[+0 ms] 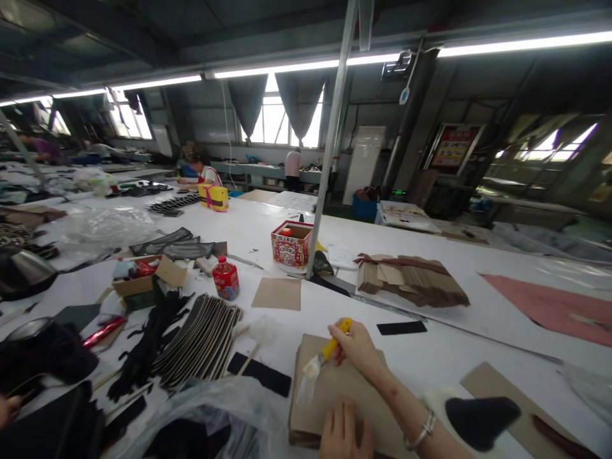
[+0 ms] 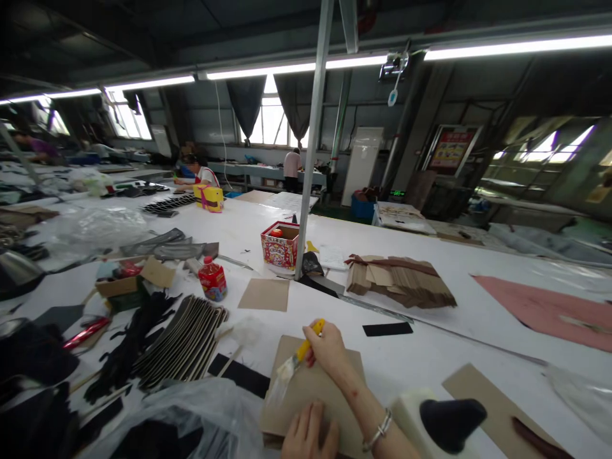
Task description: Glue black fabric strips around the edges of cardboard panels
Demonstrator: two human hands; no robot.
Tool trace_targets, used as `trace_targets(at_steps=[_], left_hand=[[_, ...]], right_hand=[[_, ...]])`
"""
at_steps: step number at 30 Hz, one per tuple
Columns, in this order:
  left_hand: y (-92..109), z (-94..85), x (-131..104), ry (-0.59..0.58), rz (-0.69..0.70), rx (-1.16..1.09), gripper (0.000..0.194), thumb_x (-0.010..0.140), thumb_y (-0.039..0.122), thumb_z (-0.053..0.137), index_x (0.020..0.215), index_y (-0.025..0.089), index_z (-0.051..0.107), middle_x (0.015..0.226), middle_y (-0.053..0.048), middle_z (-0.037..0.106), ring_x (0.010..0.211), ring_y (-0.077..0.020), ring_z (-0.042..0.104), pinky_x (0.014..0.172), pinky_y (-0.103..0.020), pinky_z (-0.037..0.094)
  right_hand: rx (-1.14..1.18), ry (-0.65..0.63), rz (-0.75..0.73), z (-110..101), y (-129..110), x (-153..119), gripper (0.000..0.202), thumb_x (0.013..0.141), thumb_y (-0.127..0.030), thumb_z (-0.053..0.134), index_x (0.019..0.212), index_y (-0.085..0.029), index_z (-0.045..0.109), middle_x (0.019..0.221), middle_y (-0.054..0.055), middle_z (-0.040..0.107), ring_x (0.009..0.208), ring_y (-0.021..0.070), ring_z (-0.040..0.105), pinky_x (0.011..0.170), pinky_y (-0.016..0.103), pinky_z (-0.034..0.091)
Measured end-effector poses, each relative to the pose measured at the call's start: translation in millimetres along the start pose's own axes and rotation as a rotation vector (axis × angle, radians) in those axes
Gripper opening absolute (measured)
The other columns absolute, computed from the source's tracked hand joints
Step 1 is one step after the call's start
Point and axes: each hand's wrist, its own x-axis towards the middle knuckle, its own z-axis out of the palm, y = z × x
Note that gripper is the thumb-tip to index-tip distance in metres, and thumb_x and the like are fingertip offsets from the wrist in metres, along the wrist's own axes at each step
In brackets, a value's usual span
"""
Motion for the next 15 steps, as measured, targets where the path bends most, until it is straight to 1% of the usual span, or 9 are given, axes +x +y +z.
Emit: trace_targets(at_steps=[3, 5, 8, 10, 13, 15], left_hand=[[-6, -4.4, 8, -0.014, 0.010, -0.012, 0.019, 0.081, 0.015, 0.054, 0.090, 0.029, 0.064, 0.096, -0.007, 0.072, 0.089, -0.0222, 0.067, 0.074, -0.035, 0.056], [-9, -7.7, 12, -0.049, 0.022, -0.033, 0.020, 0.080, 0.015, 0.055, 0.092, 0.028, 0.064, 0.097, -0.007, 0.071, 0.089, -0.0224, 0.067, 0.076, -0.035, 0.055], [-14, -12.7, 16, -0.136, 0.038, -0.086, 0.019, 0.080, 0.020, 0.057, 0.097, 0.026, 0.063, 0.100, -0.007, 0.070, 0.090, -0.0223, 0.065, 0.076, -0.033, 0.054], [-18, -15.0, 19, -0.199, 0.050, -0.122, 0.020, 0.078, 0.024, 0.061, 0.098, 0.026, 0.063, 0.103, -0.005, 0.069, 0.093, -0.0227, 0.064, 0.077, -0.034, 0.053], [-23, -17.5, 24, -0.301, 0.056, -0.180, 0.035, 0.067, 0.031, 0.074, 0.100, 0.026, 0.063, 0.109, -0.006, 0.067, 0.100, -0.0255, 0.061, 0.082, -0.035, 0.051], [-25, -20.4, 29, -0.383, 0.035, -0.208, 0.045, 0.060, 0.033, 0.079, 0.101, 0.026, 0.063, 0.111, -0.006, 0.065, 0.103, -0.0269, 0.059, 0.084, -0.035, 0.049]], right_hand=[[-0.051, 0.136, -0.047, -23, 0, 14, 0.025, 0.076, -0.045, 0.051, 0.071, -0.020, 0.049, 0.039, -0.005, 0.055, 0.035, 0.0131, 0.054, 0.038, 0.022, 0.043], [-0.071, 0.192, -0.062, -40, 0, 13, 0.027, 0.078, -0.046, 0.050, 0.072, -0.020, 0.050, 0.041, -0.005, 0.057, 0.036, 0.0126, 0.055, 0.040, 0.022, 0.044], [-0.085, 0.196, -0.049, -67, 7, 3, 0.029, 0.079, -0.048, 0.047, 0.074, -0.019, 0.050, 0.043, -0.003, 0.059, 0.038, 0.0148, 0.057, 0.042, 0.025, 0.047], [-0.112, 0.188, -0.032, -85, 12, -5, 0.030, 0.078, -0.048, 0.048, 0.070, -0.019, 0.050, 0.041, -0.002, 0.057, 0.036, 0.0160, 0.055, 0.040, 0.026, 0.046], [-0.189, 0.242, -0.054, -112, 11, -19, 0.029, 0.078, -0.046, 0.049, 0.068, -0.020, 0.050, 0.042, -0.003, 0.054, 0.036, 0.0151, 0.051, 0.039, 0.026, 0.043], [-0.239, 0.278, -0.119, -123, 4, -33, 0.026, 0.080, -0.044, 0.051, 0.071, -0.019, 0.054, 0.052, -0.001, 0.056, 0.046, 0.0149, 0.054, 0.047, 0.027, 0.045]])
